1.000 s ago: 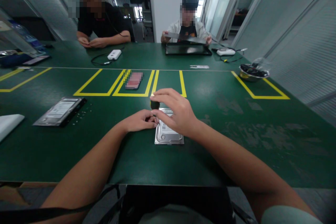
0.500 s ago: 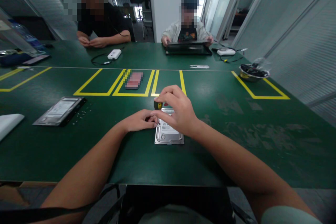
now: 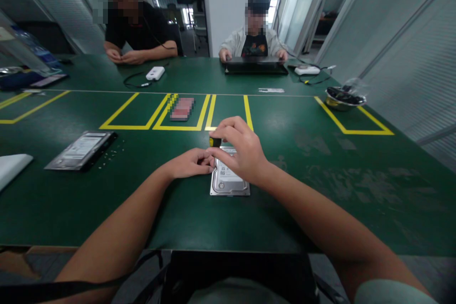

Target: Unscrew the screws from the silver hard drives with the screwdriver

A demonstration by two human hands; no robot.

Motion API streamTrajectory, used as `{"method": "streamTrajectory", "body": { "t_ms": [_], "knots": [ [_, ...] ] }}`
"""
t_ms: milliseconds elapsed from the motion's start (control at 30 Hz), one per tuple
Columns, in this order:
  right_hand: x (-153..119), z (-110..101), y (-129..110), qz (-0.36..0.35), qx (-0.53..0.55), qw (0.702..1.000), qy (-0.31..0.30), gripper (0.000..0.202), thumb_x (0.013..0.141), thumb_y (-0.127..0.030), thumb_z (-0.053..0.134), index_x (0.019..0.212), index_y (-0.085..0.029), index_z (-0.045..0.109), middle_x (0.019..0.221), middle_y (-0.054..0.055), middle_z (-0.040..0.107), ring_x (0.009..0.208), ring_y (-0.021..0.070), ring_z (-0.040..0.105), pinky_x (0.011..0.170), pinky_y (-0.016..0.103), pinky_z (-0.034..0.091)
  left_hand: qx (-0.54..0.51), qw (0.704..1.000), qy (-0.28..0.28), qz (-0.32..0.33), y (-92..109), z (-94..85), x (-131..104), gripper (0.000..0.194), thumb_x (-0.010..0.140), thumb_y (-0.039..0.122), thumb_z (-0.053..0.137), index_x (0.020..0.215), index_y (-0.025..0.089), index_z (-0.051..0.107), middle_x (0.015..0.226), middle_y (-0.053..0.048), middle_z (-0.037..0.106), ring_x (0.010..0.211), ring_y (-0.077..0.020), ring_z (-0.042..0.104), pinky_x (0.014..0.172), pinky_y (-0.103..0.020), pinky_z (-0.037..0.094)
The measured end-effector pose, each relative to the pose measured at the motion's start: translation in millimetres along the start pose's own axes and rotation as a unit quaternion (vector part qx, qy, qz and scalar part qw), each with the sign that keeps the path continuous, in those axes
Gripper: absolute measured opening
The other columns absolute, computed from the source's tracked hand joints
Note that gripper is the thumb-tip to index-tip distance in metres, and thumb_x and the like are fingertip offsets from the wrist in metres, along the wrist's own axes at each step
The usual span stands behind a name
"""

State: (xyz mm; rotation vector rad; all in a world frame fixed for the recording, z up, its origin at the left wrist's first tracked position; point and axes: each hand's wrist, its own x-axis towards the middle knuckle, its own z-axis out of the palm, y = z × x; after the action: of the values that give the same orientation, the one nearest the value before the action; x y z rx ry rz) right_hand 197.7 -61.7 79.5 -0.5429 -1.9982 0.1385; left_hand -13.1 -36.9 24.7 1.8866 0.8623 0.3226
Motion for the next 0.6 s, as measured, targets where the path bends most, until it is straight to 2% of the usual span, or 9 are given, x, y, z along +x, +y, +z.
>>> {"method": "streamTrajectory", "body": {
  "t_ms": [100, 200, 300, 367, 467, 533, 600],
  "knots": [
    [0.6, -0.6, 0.7, -0.001, -0.001, 1.0, -0.003, 0.015, 0.089, -0.019, 0.06, 0.102, -0.015, 0.064, 0.102, 0.01, 0.067, 0.1, 0.0196, 0.063, 0.086, 0.037, 0.055, 0.015, 1.0, 0.006, -0.003, -0.6, -0.5, -0.2, 0.024, 0.083, 0.038, 0.066, 0.079, 0.016, 0.056, 0.067, 0.004, 0.047, 0.062, -0.0109, 0.042, 0.06, -0.023, 0.034],
    [0.2, -0.7, 1.0, 0.002, 0.013, 1.0, -0.02, 0.022, 0.091, -0.014, 0.053, 0.112, -0.016, 0.061, 0.118, 0.011, 0.069, 0.112, 0.0192, 0.064, 0.095, 0.039, 0.053, 0.019, 1.0, 0.006, -0.009, -3.2, -0.8, -0.2, 0.029, 0.082, 0.041, 0.066, 0.075, 0.016, 0.054, 0.064, 0.005, 0.043, 0.059, -0.0105, 0.04, 0.058, -0.023, 0.032],
    [-0.6, -0.1, 1.0, -0.003, 0.019, 0.999, -0.029, 0.026, 0.091, -0.015, 0.053, 0.117, -0.017, 0.059, 0.126, 0.012, 0.066, 0.119, 0.0193, 0.062, 0.097, 0.039, 0.052, 0.021, 1.0, 0.012, -0.007, -3.7, -0.6, 0.1, 0.028, 0.082, 0.041, 0.066, 0.077, 0.016, 0.055, 0.064, 0.005, 0.044, 0.061, -0.0111, 0.041, 0.059, -0.024, 0.033],
    [-0.4, 0.2, 1.0, -0.012, 0.015, 1.0, -0.023, 0.023, 0.091, -0.02, 0.057, 0.114, -0.016, 0.06, 0.122, 0.013, 0.066, 0.117, 0.0201, 0.061, 0.093, 0.039, 0.053, 0.014, 1.0, 0.006, -0.002, -2.9, -0.3, 0.4, 0.025, 0.083, 0.04, 0.065, 0.081, 0.016, 0.058, 0.068, 0.004, 0.048, 0.064, -0.0121, 0.044, 0.061, -0.024, 0.036],
    [0.4, 0.2, 1.5, -0.013, 0.004, 1.0, -0.007, 0.018, 0.089, -0.027, 0.062, 0.104, -0.015, 0.061, 0.107, 0.012, 0.066, 0.105, 0.0198, 0.062, 0.083, 0.035, 0.055, 0.004, 1.0, 0.001, -0.001, -1.7, -0.1, 0.6, 0.025, 0.083, 0.039, 0.065, 0.084, 0.016, 0.059, 0.071, 0.003, 0.05, 0.067, -0.0128, 0.046, 0.064, -0.025, 0.037],
    [0.4, 0.1, 1.7, -0.002, -0.006, 1.0, 0.001, 0.016, 0.088, -0.026, 0.063, 0.099, -0.015, 0.061, 0.098, 0.009, 0.067, 0.096, 0.0187, 0.063, 0.08, 0.033, 0.055, 0.009, 1.0, 0.006, -0.008, -1.7, -0.1, 0.4, 0.024, 0.083, 0.039, 0.066, 0.084, 0.015, 0.058, 0.071, 0.003, 0.049, 0.067, -0.0122, 0.045, 0.063, -0.024, 0.036],
    [-0.1, 0.2, 1.4, 0.018, -0.011, 1.0, -0.002, 0.018, 0.087, -0.024, 0.064, 0.102, -0.015, 0.061, 0.097, 0.008, 0.069, 0.093, 0.0182, 0.064, 0.082, 0.033, 0.054, 0.012, 1.0, 0.006, -0.016, -2.1, -0.2, 0.0, 0.025, 0.083, 0.038, 0.066, 0.083, 0.015, 0.057, 0.069, 0.004, 0.047, 0.065, -0.0112, 0.043, 0.062, -0.024, 0.035]
  ]
}}
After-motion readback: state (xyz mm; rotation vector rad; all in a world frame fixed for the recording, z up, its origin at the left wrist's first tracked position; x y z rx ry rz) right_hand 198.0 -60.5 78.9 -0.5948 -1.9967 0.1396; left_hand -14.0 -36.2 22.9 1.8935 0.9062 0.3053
